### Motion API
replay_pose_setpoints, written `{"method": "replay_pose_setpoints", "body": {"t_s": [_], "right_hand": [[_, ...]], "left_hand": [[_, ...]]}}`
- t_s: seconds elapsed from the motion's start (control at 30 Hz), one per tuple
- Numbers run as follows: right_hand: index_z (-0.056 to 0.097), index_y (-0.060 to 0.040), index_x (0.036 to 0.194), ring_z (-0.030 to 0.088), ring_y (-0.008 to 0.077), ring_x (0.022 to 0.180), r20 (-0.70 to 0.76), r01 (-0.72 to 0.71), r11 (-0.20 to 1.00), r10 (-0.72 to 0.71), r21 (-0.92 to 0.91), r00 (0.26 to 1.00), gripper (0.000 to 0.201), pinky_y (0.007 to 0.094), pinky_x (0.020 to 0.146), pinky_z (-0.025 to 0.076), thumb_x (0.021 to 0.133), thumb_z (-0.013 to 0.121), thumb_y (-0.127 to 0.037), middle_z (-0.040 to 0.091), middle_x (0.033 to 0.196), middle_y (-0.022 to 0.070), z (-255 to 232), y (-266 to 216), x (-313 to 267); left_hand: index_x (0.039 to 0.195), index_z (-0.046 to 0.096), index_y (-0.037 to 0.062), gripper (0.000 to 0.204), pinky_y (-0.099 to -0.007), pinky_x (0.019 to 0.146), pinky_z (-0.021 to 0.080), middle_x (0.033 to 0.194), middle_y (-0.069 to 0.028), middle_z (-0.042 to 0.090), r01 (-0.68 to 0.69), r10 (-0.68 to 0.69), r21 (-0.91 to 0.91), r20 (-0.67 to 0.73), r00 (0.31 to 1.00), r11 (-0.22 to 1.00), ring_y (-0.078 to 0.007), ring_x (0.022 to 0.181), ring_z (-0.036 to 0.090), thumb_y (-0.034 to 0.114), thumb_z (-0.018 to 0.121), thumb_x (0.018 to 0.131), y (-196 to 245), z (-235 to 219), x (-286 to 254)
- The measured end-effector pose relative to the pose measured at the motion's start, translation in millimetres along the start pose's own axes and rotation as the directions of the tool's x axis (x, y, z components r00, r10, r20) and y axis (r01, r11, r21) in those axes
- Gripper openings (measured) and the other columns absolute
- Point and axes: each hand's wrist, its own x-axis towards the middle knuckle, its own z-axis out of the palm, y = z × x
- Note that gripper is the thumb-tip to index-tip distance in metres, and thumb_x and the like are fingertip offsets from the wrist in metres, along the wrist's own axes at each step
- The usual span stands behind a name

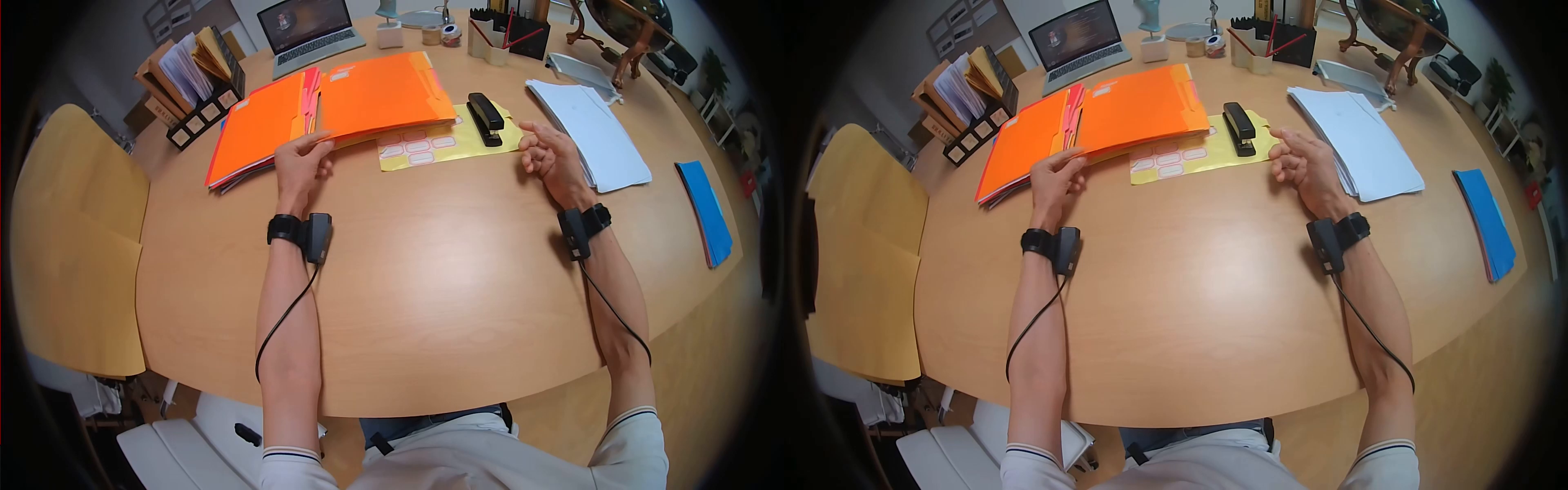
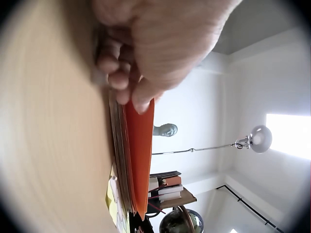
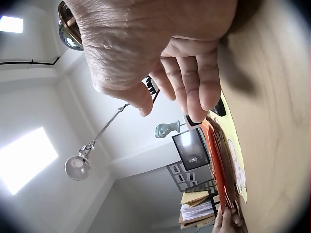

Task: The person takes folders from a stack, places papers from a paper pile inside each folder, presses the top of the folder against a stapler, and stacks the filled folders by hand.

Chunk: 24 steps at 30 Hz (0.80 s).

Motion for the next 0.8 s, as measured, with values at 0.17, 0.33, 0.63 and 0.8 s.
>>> {"method": "replay_pose_setpoints", "body": {"t_s": [0.17, 0.33, 0.63, 0.8], "right_hand": [[0.058, 0.0067, 0.127, 0.063, 0.0137, 0.066, 0.002, -0.021, 1.000, 0.021, -0.003, 1.000, 0.043, 0.0240, 0.059, 0.051, 0.102, 0.062, -0.028, 0.065, 0.087, 0.0088, 1.1, -1.7, -1.7], [0.058, 0.0064, 0.126, 0.064, 0.0138, 0.067, 0.030, -0.040, 0.996, 0.042, -0.079, 0.999, 0.045, 0.0244, 0.059, 0.052, 0.102, 0.062, -0.032, 0.066, 0.086, 0.0081, 3.5, -0.9, -2.8], [0.051, 0.0041, 0.137, 0.073, 0.0196, 0.093, 0.178, -0.089, 0.995, 0.079, 0.048, 0.981, 0.057, 0.0292, 0.072, 0.061, 0.103, 0.056, -0.042, 0.069, 0.117, 0.0179, 12.9, -8.9, -7.9], [0.053, 0.0035, 0.135, 0.072, 0.0155, 0.097, 0.124, -0.033, 0.998, 0.026, 0.057, 0.992, 0.043, 0.0259, 0.080, 0.060, 0.096, 0.060, -0.014, 0.068, 0.121, 0.0117, 12.3, -5.0, -8.5]], "left_hand": [[0.115, 0.068, -0.0032, 0.021, -0.0248, 0.073, 0.062, 0.103, -0.0092, 0.071, 0.004, -0.054, -0.530, -0.078, 0.995, 0.848, -0.0146, 0.087, 0.071, 0.004, 0.068, 0.094, 9.1, -2.4, -4.9], [0.129, 0.057, 0.0006, 0.038, -0.0222, 0.077, 0.062, 0.108, -0.0072, 0.069, 0.016, -0.046, -0.664, -0.028, 0.999, 0.748, -0.0120, 0.094, 0.070, 0.002, 0.070, 0.093, -5.0, 8.0, 9.2], [0.145, 0.044, 0.0064, 0.068, -0.0220, 0.078, 0.060, 0.116, -0.0025, 0.071, 0.159, 0.047, -0.465, 0.401, 0.915, 0.871, -0.0078, 0.100, 0.068, 0.004, 0.078, 0.087, 31.8, 34.0, -17.5], [0.148, 0.042, 0.0050, 0.076, -0.0238, 0.075, 0.059, 0.108, -0.0034, 0.075, 0.195, 0.075, -0.398, 0.569, 0.819, 0.896, -0.0088, 0.089, 0.071, 0.005, 0.082, 0.083, 36.7, 48.5, -23.4]]}}
